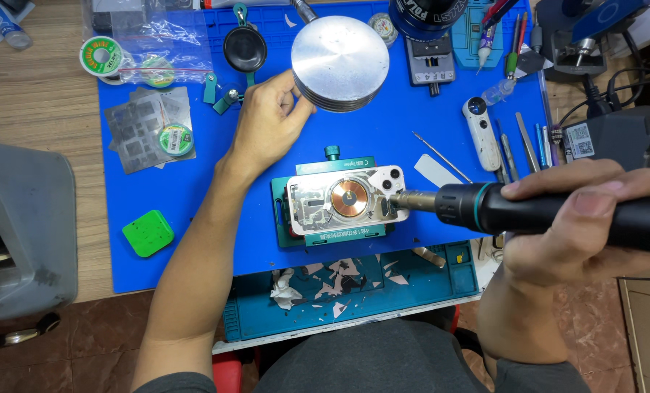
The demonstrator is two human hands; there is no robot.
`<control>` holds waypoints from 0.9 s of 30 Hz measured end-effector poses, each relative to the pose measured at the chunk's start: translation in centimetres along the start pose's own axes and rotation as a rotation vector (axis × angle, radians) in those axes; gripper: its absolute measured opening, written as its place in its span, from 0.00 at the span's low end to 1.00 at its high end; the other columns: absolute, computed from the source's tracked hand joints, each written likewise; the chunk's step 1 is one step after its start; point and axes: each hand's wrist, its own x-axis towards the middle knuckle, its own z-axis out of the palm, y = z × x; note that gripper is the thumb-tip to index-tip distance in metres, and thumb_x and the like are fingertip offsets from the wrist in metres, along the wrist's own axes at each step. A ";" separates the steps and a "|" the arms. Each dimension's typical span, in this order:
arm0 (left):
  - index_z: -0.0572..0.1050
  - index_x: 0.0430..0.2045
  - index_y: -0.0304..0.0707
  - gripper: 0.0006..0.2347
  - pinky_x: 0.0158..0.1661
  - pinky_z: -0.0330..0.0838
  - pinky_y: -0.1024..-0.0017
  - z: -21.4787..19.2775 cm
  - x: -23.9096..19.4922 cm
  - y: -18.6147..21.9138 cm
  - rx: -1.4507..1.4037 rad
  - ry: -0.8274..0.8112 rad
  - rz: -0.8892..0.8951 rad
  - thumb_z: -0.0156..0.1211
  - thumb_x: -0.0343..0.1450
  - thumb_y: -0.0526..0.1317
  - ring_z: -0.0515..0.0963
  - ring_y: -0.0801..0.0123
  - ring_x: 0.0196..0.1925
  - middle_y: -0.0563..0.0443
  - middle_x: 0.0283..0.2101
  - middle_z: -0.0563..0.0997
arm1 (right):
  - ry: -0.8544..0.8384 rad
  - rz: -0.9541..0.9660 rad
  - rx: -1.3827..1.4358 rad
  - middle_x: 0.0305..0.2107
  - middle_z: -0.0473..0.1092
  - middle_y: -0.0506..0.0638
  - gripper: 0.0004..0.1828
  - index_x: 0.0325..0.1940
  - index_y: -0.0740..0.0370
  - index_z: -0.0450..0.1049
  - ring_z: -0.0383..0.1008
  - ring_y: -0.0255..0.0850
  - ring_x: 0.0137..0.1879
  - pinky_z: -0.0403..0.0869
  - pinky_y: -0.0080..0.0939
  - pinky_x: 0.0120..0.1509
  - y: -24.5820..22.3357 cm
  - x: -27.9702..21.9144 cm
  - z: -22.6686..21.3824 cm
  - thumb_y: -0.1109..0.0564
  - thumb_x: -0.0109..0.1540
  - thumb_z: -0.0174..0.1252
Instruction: The person works on a disassembled smartphone secured in a green clamp on a blue mat. They use a hot air gun to heat the back of the phone, then use a metal pick to pry and remove a small component near the camera module. The person also uses a screwdriver to adjust the clamp and a small brush to clean the area.
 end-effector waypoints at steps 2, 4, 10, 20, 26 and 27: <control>0.74 0.27 0.42 0.05 0.27 0.53 0.67 0.1 0.0 -0.2 0.001 0.001 -0.006 0.59 0.74 0.34 0.54 0.74 0.19 0.59 0.15 0.57 | -0.063 0.023 0.018 0.39 0.59 0.52 0.09 0.49 0.62 0.54 0.69 0.53 0.28 0.65 0.53 0.38 -0.3 -0.3 -0.3 0.57 0.75 0.47; 0.78 0.28 0.42 0.04 0.26 0.55 0.67 0.0 0.0 -0.2 0.008 0.000 -0.002 0.58 0.74 0.34 0.56 0.75 0.18 0.59 0.15 0.59 | -0.001 0.027 -0.023 0.38 0.59 0.54 0.11 0.47 0.68 0.54 0.68 0.54 0.25 0.64 0.53 0.36 -0.3 -0.3 0.0 0.57 0.73 0.47; 0.78 0.29 0.43 0.05 0.26 0.56 0.67 -0.1 -0.1 0.2 -0.001 0.000 -0.008 0.58 0.74 0.34 0.57 0.75 0.18 0.59 0.15 0.61 | 0.077 0.016 -0.022 0.29 0.59 0.58 0.11 0.46 0.69 0.55 0.72 0.57 0.26 0.64 0.51 0.35 1.0 0.8 0.3 0.61 0.74 0.49; 0.73 0.26 0.43 0.07 0.27 0.53 0.66 0.2 -0.1 -0.5 0.017 0.003 -0.020 0.62 0.75 0.36 0.55 0.74 0.20 0.59 0.15 0.56 | -0.059 0.021 -0.007 0.39 0.59 0.55 0.11 0.52 0.66 0.53 0.68 0.55 0.25 0.62 0.52 0.33 0.0 0.4 -0.2 0.57 0.74 0.45; 0.77 0.27 0.43 0.06 0.26 0.54 0.68 0.0 -0.1 -0.1 0.005 0.001 -0.035 0.61 0.76 0.36 0.55 0.76 0.19 0.60 0.14 0.57 | 0.005 -0.039 -0.003 0.42 0.61 0.57 0.09 0.49 0.68 0.55 0.71 0.58 0.27 0.67 0.53 0.34 1.0 1.0 0.2 0.62 0.74 0.48; 0.74 0.26 0.43 0.08 0.26 0.54 0.68 0.0 -0.1 -0.2 0.009 -0.002 -0.033 0.62 0.76 0.37 0.54 0.76 0.19 0.60 0.14 0.57 | 0.001 -0.012 -0.023 0.37 0.60 0.57 0.10 0.49 0.68 0.54 0.72 0.57 0.27 0.65 0.52 0.35 0.9 0.9 0.1 0.61 0.74 0.48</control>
